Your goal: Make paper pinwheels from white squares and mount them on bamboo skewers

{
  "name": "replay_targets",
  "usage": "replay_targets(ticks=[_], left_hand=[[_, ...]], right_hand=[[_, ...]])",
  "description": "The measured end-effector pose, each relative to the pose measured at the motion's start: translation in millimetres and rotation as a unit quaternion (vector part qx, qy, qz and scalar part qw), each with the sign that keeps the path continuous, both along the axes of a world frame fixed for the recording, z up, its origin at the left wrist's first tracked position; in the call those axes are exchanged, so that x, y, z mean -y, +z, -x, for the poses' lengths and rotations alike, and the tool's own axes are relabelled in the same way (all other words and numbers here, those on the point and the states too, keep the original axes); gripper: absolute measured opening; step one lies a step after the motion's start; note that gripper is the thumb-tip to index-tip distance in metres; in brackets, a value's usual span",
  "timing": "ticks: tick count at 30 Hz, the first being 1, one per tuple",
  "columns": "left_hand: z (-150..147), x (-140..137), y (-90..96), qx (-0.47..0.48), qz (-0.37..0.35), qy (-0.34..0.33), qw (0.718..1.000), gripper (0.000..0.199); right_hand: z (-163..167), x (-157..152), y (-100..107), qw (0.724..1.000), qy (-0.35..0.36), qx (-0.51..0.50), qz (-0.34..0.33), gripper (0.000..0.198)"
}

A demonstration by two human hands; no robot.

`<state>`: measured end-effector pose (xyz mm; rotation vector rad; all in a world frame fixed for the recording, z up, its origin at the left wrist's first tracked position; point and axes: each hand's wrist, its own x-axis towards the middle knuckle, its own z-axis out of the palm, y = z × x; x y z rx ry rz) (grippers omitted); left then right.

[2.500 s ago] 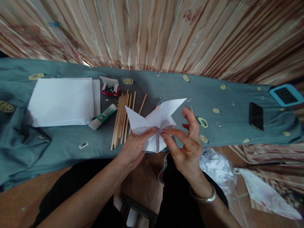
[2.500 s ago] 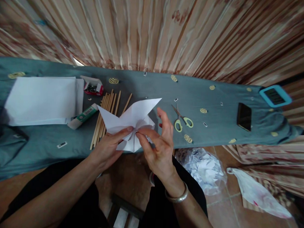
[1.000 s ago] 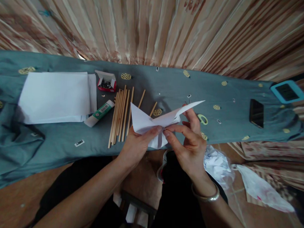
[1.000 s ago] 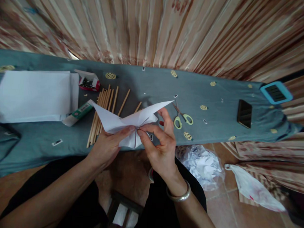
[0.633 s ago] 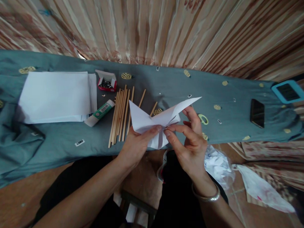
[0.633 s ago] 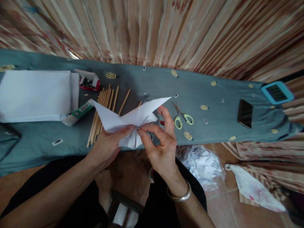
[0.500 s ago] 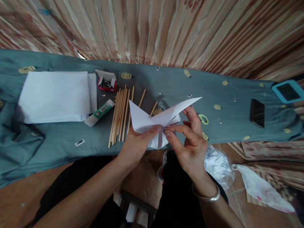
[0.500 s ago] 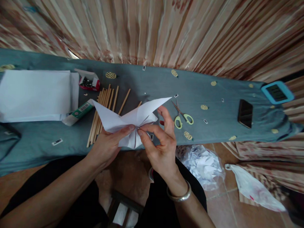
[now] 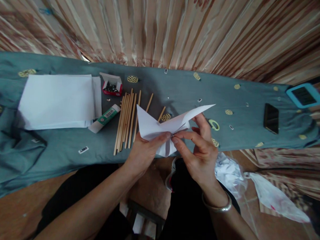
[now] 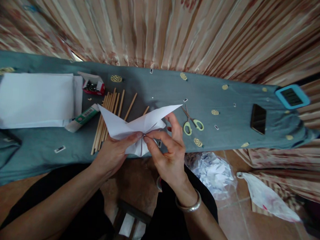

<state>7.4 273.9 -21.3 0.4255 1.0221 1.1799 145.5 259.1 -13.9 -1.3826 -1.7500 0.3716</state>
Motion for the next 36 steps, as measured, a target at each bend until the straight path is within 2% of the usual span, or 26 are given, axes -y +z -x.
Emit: replay_targets(ticks=[36], left_hand=[[2.7, -6.0, 0.8, 0.005, -0.004, 0.030, 1.000, 0.029]], right_hand=[[-2.5, 5.2, 2.1, 0.999, -0.005, 0.023, -0.024, 0.006]])
